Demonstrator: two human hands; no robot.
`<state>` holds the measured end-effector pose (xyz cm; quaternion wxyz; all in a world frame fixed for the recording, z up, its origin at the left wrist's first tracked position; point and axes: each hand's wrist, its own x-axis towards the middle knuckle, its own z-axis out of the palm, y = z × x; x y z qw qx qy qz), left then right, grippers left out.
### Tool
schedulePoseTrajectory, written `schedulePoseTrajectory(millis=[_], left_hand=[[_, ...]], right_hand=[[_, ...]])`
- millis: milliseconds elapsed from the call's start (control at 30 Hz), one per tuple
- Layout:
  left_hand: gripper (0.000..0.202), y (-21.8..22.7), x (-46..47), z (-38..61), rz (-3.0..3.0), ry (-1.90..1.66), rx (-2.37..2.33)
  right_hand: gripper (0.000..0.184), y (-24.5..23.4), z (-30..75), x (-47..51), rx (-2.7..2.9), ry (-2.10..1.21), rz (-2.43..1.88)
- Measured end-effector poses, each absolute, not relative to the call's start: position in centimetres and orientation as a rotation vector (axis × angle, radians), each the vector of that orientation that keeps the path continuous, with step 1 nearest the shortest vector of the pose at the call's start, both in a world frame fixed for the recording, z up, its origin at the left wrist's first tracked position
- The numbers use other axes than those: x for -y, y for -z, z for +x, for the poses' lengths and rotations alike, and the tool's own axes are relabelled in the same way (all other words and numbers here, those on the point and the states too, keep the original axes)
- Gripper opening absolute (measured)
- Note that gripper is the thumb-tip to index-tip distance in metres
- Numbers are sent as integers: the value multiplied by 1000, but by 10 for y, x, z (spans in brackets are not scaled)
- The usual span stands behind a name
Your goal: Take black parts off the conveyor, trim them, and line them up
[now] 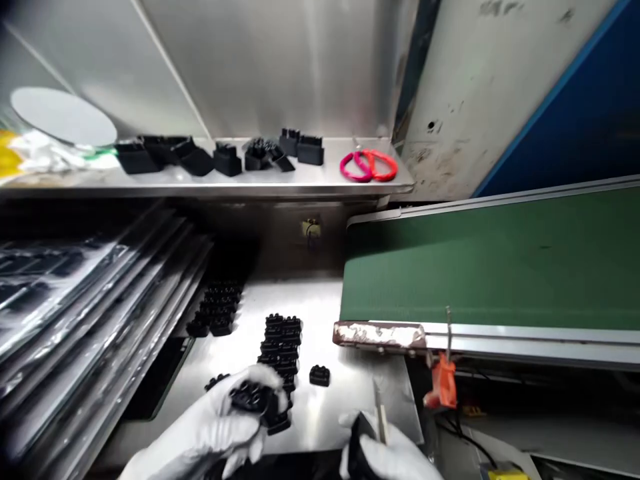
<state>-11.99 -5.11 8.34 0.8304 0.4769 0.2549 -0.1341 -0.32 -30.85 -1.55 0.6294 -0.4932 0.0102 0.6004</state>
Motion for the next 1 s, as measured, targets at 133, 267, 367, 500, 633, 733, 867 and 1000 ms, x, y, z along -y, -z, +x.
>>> schedulePoseTrajectory(millis=[133, 267, 367, 500, 633, 733, 867, 1000], left_hand=[[35, 19, 20, -234, 1073, 295, -773], [48, 90, 18, -283, 1056, 347, -860], [44, 106, 18, -278, 1017, 342, -871], [43, 108, 10, -258, 1005, 354, -845], [40, 110, 4, -247, 989, 349, -825], [39, 104, 2, -251, 956, 331, -771], [32, 82, 6, -272, 563, 201, -650], [17, 62, 14, -290, 220, 43, -735]], right_hand=[[27, 77, -67, 248, 108, -1324, -1562], [39, 104, -90, 230, 651, -939, -2206], [36, 111, -95, 223, 830, -864, -2378], [36, 121, -103, 211, 828, -835, -2387], [36, 127, -115, 196, 782, -815, -2384], [39, 123, -122, 193, 720, -797, -2383], [25, 101, -126, 212, 512, -782, -2233], [48, 61, -131, 231, 438, -856, -2039]])
